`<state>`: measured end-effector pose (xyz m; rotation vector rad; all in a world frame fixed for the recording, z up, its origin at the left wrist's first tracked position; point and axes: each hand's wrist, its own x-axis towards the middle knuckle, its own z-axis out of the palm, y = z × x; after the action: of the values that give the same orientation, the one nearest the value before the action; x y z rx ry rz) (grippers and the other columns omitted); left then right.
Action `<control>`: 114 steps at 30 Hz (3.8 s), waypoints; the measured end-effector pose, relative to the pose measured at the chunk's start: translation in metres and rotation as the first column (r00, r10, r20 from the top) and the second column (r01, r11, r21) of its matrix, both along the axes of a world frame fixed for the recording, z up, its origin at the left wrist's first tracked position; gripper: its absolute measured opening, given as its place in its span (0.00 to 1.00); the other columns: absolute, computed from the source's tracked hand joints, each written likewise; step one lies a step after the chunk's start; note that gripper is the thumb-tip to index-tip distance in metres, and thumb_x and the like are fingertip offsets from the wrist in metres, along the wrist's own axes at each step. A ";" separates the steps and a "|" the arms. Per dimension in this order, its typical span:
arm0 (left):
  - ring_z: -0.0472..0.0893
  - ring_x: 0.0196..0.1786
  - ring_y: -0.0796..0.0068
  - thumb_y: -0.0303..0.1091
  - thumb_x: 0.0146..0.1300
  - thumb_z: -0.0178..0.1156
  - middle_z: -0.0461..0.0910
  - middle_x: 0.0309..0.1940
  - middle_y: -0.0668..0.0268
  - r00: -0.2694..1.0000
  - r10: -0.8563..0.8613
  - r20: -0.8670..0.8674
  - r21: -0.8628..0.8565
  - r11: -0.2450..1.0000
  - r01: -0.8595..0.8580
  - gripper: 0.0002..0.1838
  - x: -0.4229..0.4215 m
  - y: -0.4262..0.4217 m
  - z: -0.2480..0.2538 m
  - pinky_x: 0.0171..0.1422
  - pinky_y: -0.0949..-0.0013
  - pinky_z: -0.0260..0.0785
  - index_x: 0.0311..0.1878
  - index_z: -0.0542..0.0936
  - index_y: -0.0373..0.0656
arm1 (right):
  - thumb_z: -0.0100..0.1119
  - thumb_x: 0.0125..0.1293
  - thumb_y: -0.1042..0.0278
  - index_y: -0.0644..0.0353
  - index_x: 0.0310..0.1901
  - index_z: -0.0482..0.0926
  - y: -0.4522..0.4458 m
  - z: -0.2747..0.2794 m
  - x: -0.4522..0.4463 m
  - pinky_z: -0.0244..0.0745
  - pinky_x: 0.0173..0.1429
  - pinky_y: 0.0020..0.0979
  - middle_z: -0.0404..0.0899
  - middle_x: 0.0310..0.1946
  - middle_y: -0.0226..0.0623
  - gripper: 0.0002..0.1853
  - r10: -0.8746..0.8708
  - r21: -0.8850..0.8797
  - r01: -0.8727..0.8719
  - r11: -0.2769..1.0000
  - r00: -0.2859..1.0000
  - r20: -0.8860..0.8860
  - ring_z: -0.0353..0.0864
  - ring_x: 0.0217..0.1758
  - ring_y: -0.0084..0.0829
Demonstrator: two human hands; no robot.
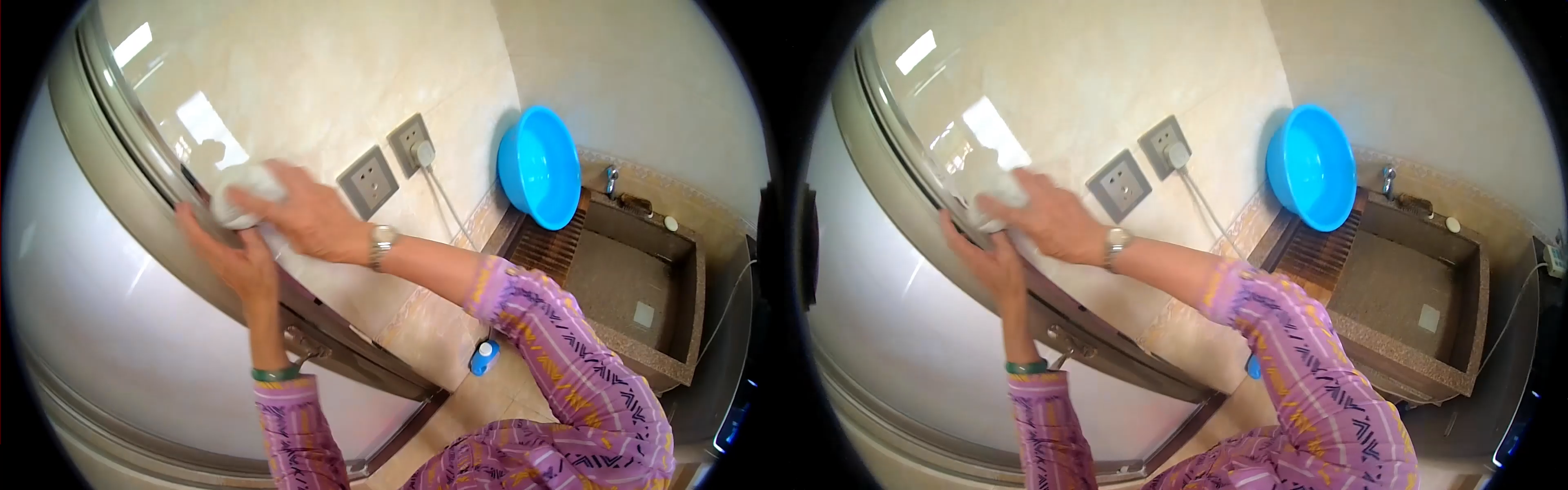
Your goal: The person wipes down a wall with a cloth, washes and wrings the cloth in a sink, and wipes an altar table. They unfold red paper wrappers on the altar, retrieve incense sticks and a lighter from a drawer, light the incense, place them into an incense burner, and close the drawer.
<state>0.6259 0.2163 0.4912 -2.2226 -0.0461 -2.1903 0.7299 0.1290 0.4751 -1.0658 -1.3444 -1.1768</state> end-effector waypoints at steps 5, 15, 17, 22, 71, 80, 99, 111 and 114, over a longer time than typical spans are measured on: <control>0.54 0.70 0.48 0.35 0.63 0.54 0.56 0.66 0.45 0.988 0.135 0.070 0.205 0.968 -0.146 0.34 0.028 0.017 0.056 0.73 0.56 0.44 0.67 0.53 0.31 | 0.53 0.59 0.66 0.31 0.58 0.70 0.004 0.070 0.054 0.71 0.38 0.41 0.71 0.41 0.48 0.24 -0.303 0.211 0.282 0.936 0.950 0.074 0.72 0.35 0.43; 0.54 0.70 0.46 0.30 0.60 0.57 0.55 0.66 0.42 0.990 0.110 0.093 0.215 0.968 -0.128 0.35 0.024 0.012 0.052 0.72 0.55 0.46 0.67 0.54 0.30 | 0.53 0.57 0.67 0.47 0.66 0.55 -0.072 0.139 0.235 0.74 0.52 0.48 0.58 0.56 0.65 0.34 -0.204 -0.132 0.200 0.971 0.400 -0.893 0.71 0.53 0.60; 0.54 0.70 0.46 0.30 0.59 0.58 0.54 0.66 0.43 0.991 0.102 0.092 0.206 0.971 -0.119 0.35 0.023 0.010 0.053 0.72 0.55 0.47 0.67 0.54 0.31 | 0.51 0.59 0.67 0.50 0.65 0.58 -0.052 0.147 0.190 0.74 0.52 0.48 0.62 0.54 0.64 0.30 -0.442 -0.200 0.428 0.881 0.596 -0.670 0.72 0.51 0.60; 0.54 0.70 0.46 0.31 0.59 0.58 0.54 0.67 0.43 0.996 0.054 0.074 0.190 0.979 -0.068 0.36 0.022 0.011 0.054 0.73 0.55 0.44 0.67 0.53 0.29 | 0.53 0.60 0.64 0.42 0.59 0.65 0.000 0.138 0.033 0.73 0.31 0.44 0.69 0.35 0.50 0.23 -0.344 0.102 0.333 0.937 0.931 0.122 0.74 0.37 0.49; 0.62 0.66 0.55 0.39 0.64 0.56 0.60 0.65 0.47 0.994 0.051 0.100 0.060 0.997 -0.057 0.35 0.041 0.028 0.108 0.70 0.62 0.52 0.68 0.54 0.33 | 0.43 0.62 0.59 0.57 0.46 0.81 -0.110 0.264 0.378 0.67 0.56 0.46 0.79 0.48 0.38 0.19 -0.765 -0.477 0.624 0.620 0.344 -0.544 0.74 0.57 0.38; 0.60 0.68 0.59 0.33 0.70 0.42 0.58 0.66 0.50 0.996 0.012 0.087 0.046 0.999 -0.016 0.27 0.034 0.025 0.112 0.71 0.65 0.47 0.69 0.53 0.34 | 0.42 0.67 0.63 0.57 0.63 0.65 0.026 0.322 0.100 0.65 0.62 0.49 0.73 0.52 0.52 0.23 -0.257 0.211 0.232 0.950 0.961 0.101 0.68 0.60 0.53; 0.59 0.70 0.62 0.32 0.72 0.40 0.60 0.67 0.53 0.981 0.137 0.136 0.071 0.986 -0.148 0.23 0.041 0.047 0.113 0.73 0.65 0.47 0.67 0.59 0.34 | 0.47 0.65 0.57 0.55 0.59 0.67 -0.135 0.097 0.475 0.73 0.49 0.49 0.71 0.47 0.62 0.23 -0.428 -0.084 0.643 0.761 0.400 -0.810 0.76 0.44 0.55; 0.60 0.69 0.59 0.33 0.71 0.40 0.60 0.66 0.52 0.966 0.226 0.126 0.121 0.963 -0.241 0.23 0.044 0.068 0.108 0.72 0.64 0.48 0.67 0.58 0.34 | 0.58 0.48 0.72 0.62 0.58 0.69 -0.028 0.194 0.255 0.69 0.55 0.50 0.68 0.53 0.59 0.30 -0.490 0.180 0.491 0.853 0.870 -0.048 0.62 0.61 0.54; 0.61 0.68 0.60 0.34 0.72 0.40 0.61 0.66 0.54 0.957 0.260 0.127 0.115 0.955 -0.274 0.23 0.040 0.076 0.102 0.71 0.65 0.50 0.67 0.59 0.35 | 0.54 0.55 0.71 0.41 0.60 0.67 0.000 0.209 0.177 0.69 0.55 0.47 0.68 0.52 0.55 0.28 -0.251 0.232 0.181 0.956 0.911 0.327 0.67 0.57 0.53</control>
<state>0.6662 0.2923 0.5928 -1.8988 -0.1878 -2.1010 0.9074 0.1292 0.6837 -0.9039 -1.3662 -1.6965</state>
